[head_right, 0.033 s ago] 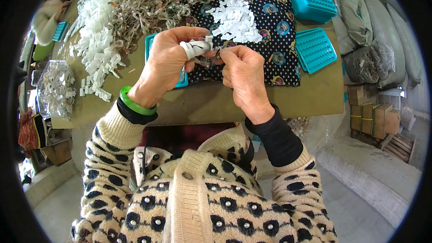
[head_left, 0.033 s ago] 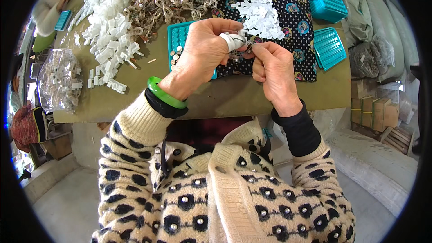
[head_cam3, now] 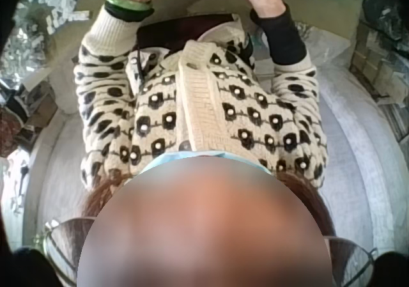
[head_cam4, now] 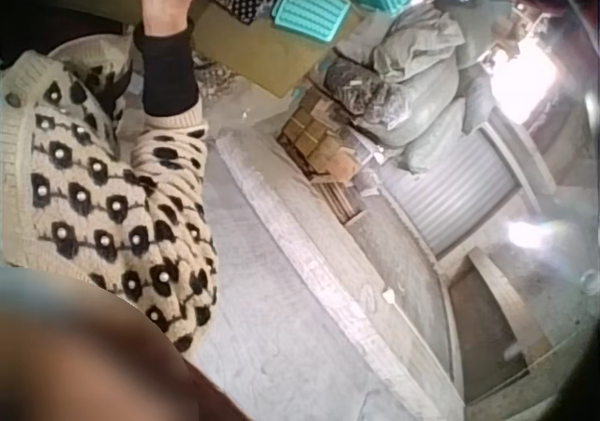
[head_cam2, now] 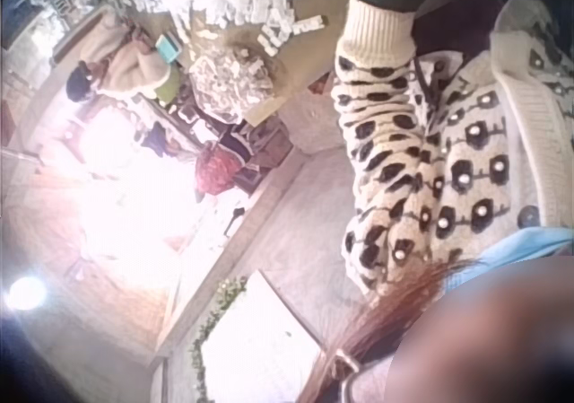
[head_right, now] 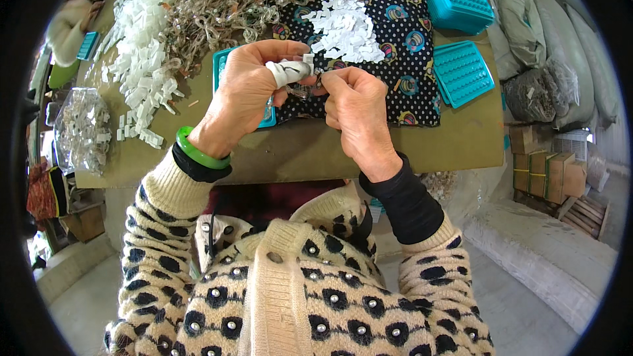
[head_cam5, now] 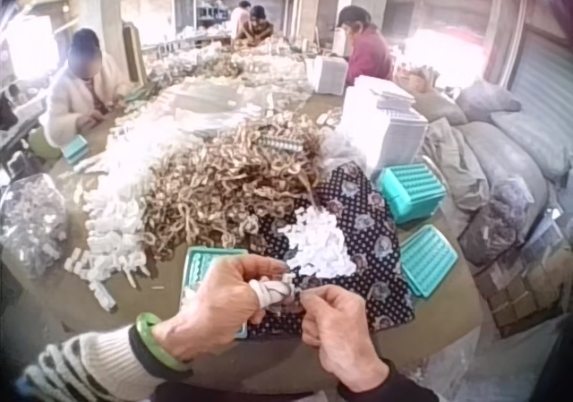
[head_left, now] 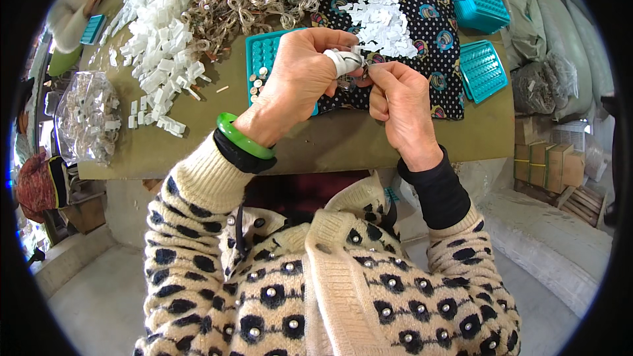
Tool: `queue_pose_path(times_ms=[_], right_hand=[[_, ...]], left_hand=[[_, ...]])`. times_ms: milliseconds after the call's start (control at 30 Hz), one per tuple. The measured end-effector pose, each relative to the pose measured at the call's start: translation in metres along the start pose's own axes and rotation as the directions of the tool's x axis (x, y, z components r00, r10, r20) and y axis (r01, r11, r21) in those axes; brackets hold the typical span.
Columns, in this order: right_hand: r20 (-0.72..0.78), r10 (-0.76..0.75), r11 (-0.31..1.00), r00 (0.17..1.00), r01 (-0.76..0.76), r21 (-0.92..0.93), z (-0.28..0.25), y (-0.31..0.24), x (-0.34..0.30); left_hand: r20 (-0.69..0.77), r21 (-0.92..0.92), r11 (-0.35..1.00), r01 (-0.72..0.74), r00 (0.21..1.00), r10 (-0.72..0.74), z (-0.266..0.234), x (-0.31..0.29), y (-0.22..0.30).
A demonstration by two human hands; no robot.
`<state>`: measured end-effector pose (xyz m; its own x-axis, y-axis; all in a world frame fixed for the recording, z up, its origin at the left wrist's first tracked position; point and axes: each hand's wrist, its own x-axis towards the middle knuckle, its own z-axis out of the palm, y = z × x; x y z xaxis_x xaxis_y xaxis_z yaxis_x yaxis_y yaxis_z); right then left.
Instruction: The person repeatedly picks small white plastic housings and metal contacts from a table, inserts the contacts into the housings, and places the assembled units into a clear plastic bag. The person also handles a blue tray of contacts and a bag of finished assemblies.
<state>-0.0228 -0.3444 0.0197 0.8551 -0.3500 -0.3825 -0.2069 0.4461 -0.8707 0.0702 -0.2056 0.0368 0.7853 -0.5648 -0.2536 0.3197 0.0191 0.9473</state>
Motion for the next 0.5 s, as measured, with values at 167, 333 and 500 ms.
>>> queue_pose_path(times_ms=[167,333,500], right_hand=[[0.034,0.019,1.0,0.999,-0.019,-0.005,0.0,-0.001,-0.003],[0.025,0.025,0.995,0.999,-0.027,0.091,0.004,-0.009,-0.008],[-0.003,-0.057,0.969,0.998,0.056,0.24,0.011,-0.024,-0.013]], left_hand=[[-0.032,0.003,1.0,0.005,0.999,-0.005,-0.001,0.0,0.002],[0.029,-0.201,0.979,0.035,0.999,-0.03,-0.011,-0.01,0.014],[0.142,-0.45,0.887,0.099,0.989,-0.039,-0.022,-0.041,0.024]])
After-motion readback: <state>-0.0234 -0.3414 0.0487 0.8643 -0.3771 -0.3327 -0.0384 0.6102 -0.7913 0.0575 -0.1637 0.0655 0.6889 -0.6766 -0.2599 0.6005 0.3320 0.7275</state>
